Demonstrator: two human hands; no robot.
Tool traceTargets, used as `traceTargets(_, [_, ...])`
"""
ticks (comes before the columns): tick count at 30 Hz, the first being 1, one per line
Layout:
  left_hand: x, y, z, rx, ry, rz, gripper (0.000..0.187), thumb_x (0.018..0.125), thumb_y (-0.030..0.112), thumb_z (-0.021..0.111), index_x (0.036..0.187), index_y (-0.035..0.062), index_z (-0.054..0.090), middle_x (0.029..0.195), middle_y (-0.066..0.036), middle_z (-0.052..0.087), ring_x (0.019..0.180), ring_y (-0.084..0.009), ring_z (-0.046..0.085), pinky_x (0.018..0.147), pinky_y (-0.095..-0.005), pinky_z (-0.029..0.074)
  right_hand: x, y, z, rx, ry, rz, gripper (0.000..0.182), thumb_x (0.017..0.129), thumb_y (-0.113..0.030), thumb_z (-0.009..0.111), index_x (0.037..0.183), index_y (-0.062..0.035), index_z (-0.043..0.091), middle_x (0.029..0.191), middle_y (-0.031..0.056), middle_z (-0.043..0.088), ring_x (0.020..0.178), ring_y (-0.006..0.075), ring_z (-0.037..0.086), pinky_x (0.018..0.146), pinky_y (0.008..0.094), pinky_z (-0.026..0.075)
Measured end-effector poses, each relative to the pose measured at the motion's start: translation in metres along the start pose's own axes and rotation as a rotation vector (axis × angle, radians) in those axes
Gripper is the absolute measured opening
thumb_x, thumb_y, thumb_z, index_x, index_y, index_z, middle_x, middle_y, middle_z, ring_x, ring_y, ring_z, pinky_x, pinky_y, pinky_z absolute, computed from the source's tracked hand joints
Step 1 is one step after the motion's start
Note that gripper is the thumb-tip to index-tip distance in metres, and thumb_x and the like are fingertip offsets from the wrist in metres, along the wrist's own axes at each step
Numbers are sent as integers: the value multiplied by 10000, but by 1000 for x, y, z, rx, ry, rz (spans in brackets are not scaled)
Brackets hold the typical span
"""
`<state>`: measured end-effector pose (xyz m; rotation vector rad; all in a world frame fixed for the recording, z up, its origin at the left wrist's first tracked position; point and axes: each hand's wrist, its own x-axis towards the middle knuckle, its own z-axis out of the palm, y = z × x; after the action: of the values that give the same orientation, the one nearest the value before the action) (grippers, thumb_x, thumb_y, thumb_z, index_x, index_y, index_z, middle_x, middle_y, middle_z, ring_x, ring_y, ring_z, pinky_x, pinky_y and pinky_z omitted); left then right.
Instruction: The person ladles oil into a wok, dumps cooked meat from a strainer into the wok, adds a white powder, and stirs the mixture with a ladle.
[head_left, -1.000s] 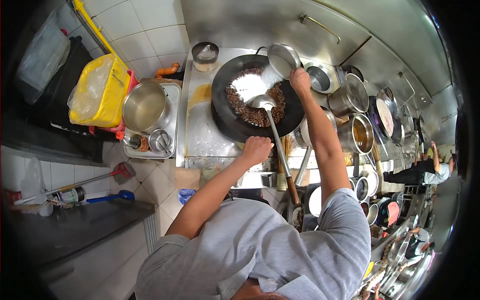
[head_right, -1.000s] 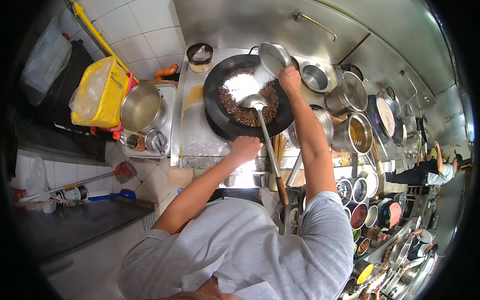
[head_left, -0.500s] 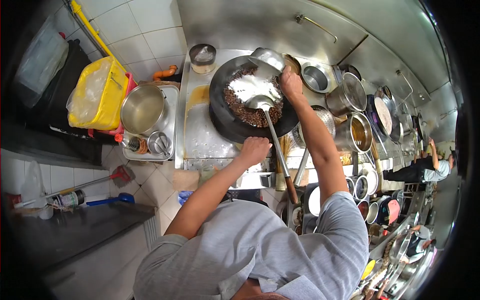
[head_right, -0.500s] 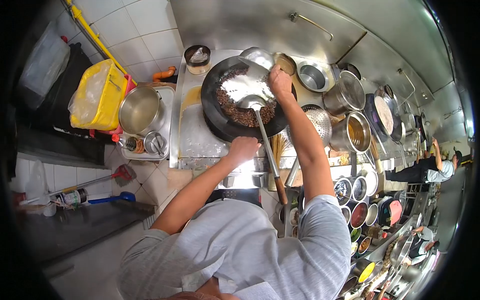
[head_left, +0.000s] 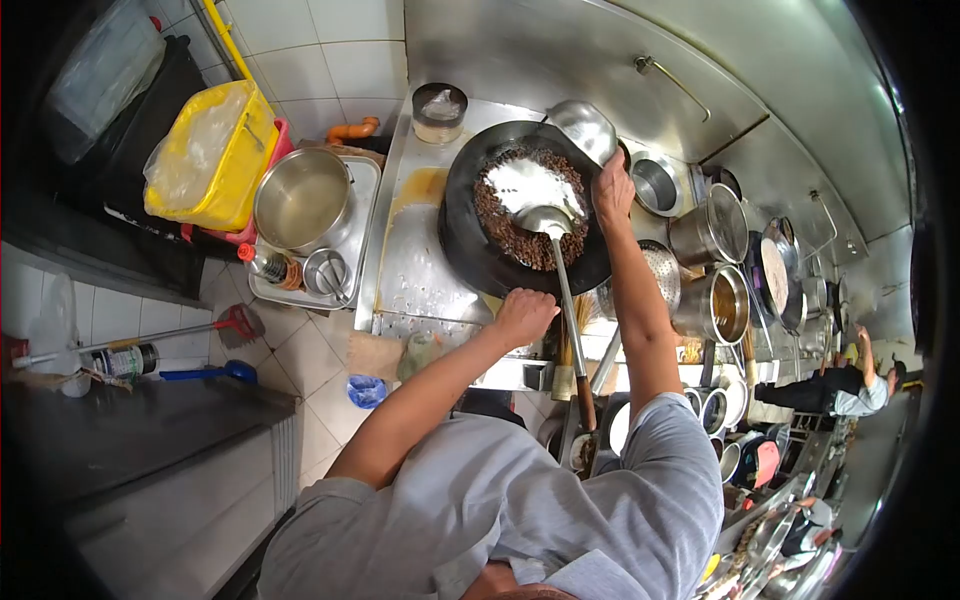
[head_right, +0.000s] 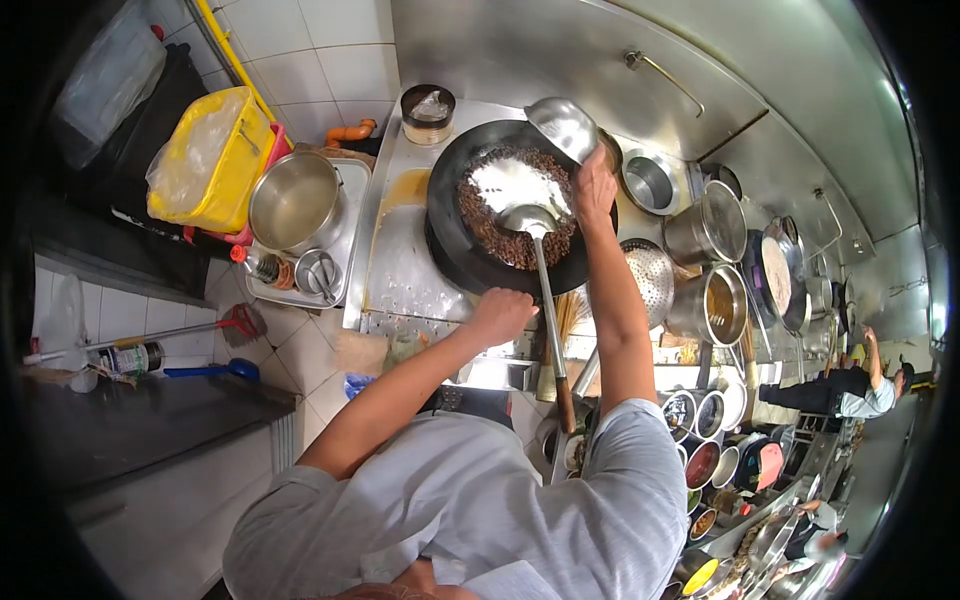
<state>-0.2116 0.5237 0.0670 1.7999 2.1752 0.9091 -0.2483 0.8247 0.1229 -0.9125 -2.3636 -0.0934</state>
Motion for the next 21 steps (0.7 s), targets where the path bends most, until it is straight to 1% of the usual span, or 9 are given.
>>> traceTargets(3, [1, -1, 1, -6, 26, 4, 274, 964, 284, 645, 808, 59, 648, 773, -151, 705, 774, -348, 708, 741, -493, 525, -11, 37, 37, 0, -47, 54, 291, 1028, -137, 439, 1250, 49, 460, 898, 325, 714, 780, 470, 720, 681, 551, 570])
traceTargets(5, [-2, -2, 4, -5, 41, 29, 294, 979, 292, 627, 799, 61, 637, 754, -146, 696, 748, -346, 703, 709, -486, 526, -21, 64, 65, -106, -377, 115, 360, 1045, -160, 413, 1320, 70, 445, 940, 326, 715, 820, 478, 717, 707, 553, 568])
traceTargets(7, [-1, -3, 6, 9, 60, 36, 289, 975, 292, 631, 791, 69, 630, 752, -143, 695, 736, -339, 702, 699, -483, 523, -21, 46, 45, -114, -371, 97, 363, 1055, -173, 406, 1324, 65, 456, 944, 322, 719, 821, 466, 722, 710, 550, 572])
traceTargets(9, [0, -5, 5, 8, 61, 32, 288, 974, 290, 631, 790, 69, 631, 752, -141, 695, 733, -337, 702, 696, -482, 522, -22, 29, 27, 14, -2, 52, 287, 1060, -175, 406, 1233, 33, 500, 921, 321, 720, 810, 444, 732, 710, 545, 580])
traceTargets(13, [1, -1, 2, 10, -38, 7, 244, 950, 270, 661, 816, 67, 644, 781, -160, 712, 791, -355, 711, 760, -488, 526, -15, 56, 31, -211, -322, 48, 318, 1040, -154, 437, 1247, 75, 515, 892, 289, 727, 785, 397, 743, 651, 489, 594])
traceTargets(15, [-1, -2, -1, 11, -20, 22, 263, 962, 279, 644, 803, 69, 644, 757, -146, 702, 754, -349, 707, 724, -488, 525, -20, 54, 29, -206, -252, 17, 283, 1022, -135, 472, 1202, 78, 519, 832, 251, 732, 717, 374, 741, 607, 460, 595])
traceTargets(17, [8, -8, 3, 5, 1, 32, 284, 973, 288, 628, 790, 72, 645, 733, -133, 692, 718, -342, 703, 688, -489, 525, -25, 55, 29, -157, 99, -59, 171, 1016, -121, 484, 1093, 28, 518, 763, 218, 725, 658, 364, 732, 601, 461, 597])
traceTargets(18, [7, -7, 5, 19, -5, 29, 285, 973, 287, 627, 790, 69, 647, 730, -138, 691, 717, -347, 703, 690, -492, 527, -30, 59, 25, -176, -124, 32, 107, 998, -108, 492, 1000, 0, 499, 746, 257, 707, 691, 415, 726, 618, 502, 584])
traceTargets(21, [3, -6, 7, 5, -3, 48, 295, 975, 286, 622, 792, 57, 657, 739, -146, 698, 730, -357, 708, 698, -497, 538, -41, 68, 23, -149, -98, 97, 158, 990, -131, 510, 946, 20, 526, 752, 286, 699, 689, 419, 722, 604, 508, 576])
